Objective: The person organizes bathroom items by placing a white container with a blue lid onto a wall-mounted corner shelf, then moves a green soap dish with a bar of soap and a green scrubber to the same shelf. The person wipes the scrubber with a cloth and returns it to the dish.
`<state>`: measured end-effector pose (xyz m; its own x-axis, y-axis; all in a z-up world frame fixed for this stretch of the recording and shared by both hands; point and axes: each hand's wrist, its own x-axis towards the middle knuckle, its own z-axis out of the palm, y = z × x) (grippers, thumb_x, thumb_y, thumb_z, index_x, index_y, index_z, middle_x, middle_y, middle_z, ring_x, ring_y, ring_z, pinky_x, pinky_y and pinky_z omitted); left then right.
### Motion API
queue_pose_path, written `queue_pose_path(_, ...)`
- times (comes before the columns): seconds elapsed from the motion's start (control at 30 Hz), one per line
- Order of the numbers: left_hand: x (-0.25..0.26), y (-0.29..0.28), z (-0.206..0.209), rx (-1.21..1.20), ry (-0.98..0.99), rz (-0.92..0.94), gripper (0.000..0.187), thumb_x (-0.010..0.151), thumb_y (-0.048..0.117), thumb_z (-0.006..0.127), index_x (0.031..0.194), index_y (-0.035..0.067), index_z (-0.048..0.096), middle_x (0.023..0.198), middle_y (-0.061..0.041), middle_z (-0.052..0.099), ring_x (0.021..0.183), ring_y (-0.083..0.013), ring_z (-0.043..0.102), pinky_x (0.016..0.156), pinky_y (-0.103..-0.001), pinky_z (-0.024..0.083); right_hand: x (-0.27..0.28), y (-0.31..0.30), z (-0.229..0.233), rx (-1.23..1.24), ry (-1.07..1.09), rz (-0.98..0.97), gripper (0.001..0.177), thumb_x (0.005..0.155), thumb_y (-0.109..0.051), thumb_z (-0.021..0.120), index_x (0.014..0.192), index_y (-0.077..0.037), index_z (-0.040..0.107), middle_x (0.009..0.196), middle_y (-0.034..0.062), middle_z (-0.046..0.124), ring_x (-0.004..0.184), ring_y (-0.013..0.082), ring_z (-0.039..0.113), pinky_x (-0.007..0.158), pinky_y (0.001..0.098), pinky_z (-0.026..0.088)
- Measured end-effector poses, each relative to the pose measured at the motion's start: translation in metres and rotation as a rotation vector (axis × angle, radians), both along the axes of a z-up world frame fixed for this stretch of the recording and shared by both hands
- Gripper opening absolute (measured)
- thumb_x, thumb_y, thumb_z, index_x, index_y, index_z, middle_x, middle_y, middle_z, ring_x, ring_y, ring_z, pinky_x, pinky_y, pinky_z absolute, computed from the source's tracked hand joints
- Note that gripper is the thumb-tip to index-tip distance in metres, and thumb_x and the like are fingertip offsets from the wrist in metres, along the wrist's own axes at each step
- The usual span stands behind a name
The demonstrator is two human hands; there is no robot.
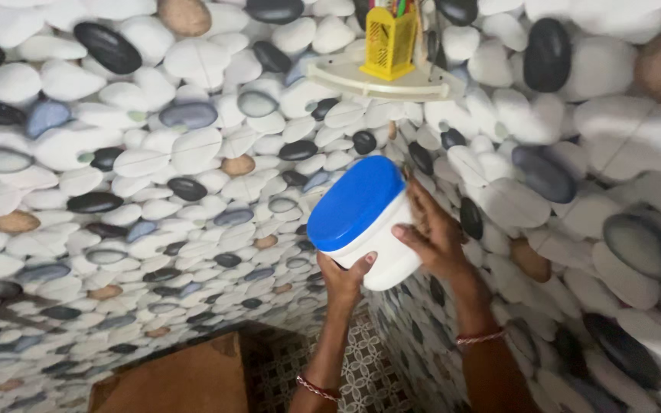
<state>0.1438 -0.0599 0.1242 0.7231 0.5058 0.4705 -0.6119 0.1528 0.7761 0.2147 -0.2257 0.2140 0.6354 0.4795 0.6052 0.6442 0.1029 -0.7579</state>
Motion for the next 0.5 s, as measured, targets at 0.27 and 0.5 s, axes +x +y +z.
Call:
queue_pose_path(0.27,-0.002,0.015,0.013,-0.128,0.215,-0.228,0.106,0.067,0.030,0.071,0.162,0.011,0.026,0.132,-0.020,0.060,0.116,-0.0376,0.066,0.088,-0.056,0.063,0.051,-0.035,-0.076,0.494,0.438,0.748,0.099,0.075,-0.002,0.085,0.159,0.008,0.033,0.149,0.0279,0.048,0.132,0.0377,0.053,0.115,0.0523,0.046)
queue_pose_path(0.5,-0.014,0.010,0.028,-0.023,0.057,-0.072,0.105,0.093,0.066,0.062,0.169,0.010,0.016,0.165,-0.013,0.039,0.149,-0.0312,0.048,0.120,-0.046,0.048,-0.029,0.005,-0.049,0.118,0.157,0.144,0.116,0.075,-0.016,0.083,0.166,-0.010,0.012,0.168,0.0196,0.029,0.153,0.0331,0.034,0.121,0.0475,0.036)
